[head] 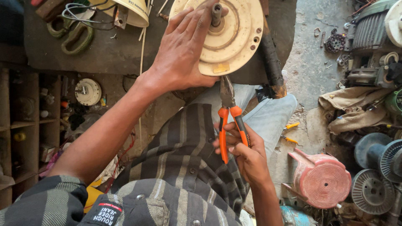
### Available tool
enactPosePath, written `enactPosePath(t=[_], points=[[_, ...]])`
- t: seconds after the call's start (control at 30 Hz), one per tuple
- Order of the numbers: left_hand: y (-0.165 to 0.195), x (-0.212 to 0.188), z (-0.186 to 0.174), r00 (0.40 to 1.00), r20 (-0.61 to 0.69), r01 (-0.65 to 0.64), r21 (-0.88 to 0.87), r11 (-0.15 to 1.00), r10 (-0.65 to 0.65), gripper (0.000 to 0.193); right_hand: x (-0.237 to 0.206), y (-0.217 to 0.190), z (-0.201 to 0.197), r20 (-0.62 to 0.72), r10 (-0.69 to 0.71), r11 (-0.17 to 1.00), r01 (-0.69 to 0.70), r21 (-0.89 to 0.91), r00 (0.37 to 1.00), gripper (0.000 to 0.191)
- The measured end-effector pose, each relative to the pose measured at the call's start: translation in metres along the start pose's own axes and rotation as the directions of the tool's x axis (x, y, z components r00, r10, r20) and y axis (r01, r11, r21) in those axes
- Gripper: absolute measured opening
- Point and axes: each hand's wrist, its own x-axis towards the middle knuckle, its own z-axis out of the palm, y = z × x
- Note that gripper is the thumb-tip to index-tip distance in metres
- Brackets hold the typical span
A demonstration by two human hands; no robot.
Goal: The person uses pliers to pry and remove a circular plastic cover from a central shaft. They then use a hammer to tap the shaft and separate the internal components, revealing a copper coil assembly.
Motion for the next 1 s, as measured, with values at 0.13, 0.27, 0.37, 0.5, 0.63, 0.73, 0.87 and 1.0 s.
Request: enactPosePath(t=[0.13,0.27,0.37,0.5,0.63,0.73,0.87,1.0], points=[[0.001,0.000,-0.002,1.000,0.001,0.000,0.001,1.000,0.000,0.136,-0.004,0.003,0.020,-0.044,-0.462,0.265,0.091,-0.960,0.886,0.035],[0.003,0.000,-0.001,1.000,0.007,0.005,-0.002,1.000,-0.005,0.134,-0.005,-0.002,0.018,0.098,-0.536,0.165,0.218,-0.962,0.838,0.051],[0.002,-0.001,-0.001,1.000,0.010,0.013,0.023,1.000,-0.013,0.129,-0.004,-0.007,0.002,-0.056,-0.138,0.814,0.081,-0.575,0.989,0.055],[0.001,0.001,0.000,0.999,0.030,0.017,0.017,1.000,-0.018,0.131,-0.001,-0.002,-0.006,0.026,0.019,0.997,-0.017,-0.071,0.999,0.062],[0.002,0.001,-0.001,1.000,0.007,0.013,0.004,1.000,-0.013,0.130,-0.002,0.001,0.001,0.030,0.073,0.993,-0.076,0.093,0.997,0.059],[0.003,0.002,-0.001,1.000,0.007,0.009,-0.001,1.000,-0.009,0.132,-0.002,0.000,0.006,0.052,0.084,0.988,-0.090,0.127,0.995,0.059],[0.003,0.002,-0.002,1.000,0.011,0.028,-0.002,1.000,-0.028,0.131,-0.001,0.002,0.004,0.051,0.077,0.985,-0.084,0.154,0.996,0.059],[0.002,0.003,-0.002,1.000,0.006,0.014,-0.027,1.000,-0.014,0.134,-0.001,0.008,-0.001,0.058,0.082,0.983,-0.091,0.158,0.995,0.057]])
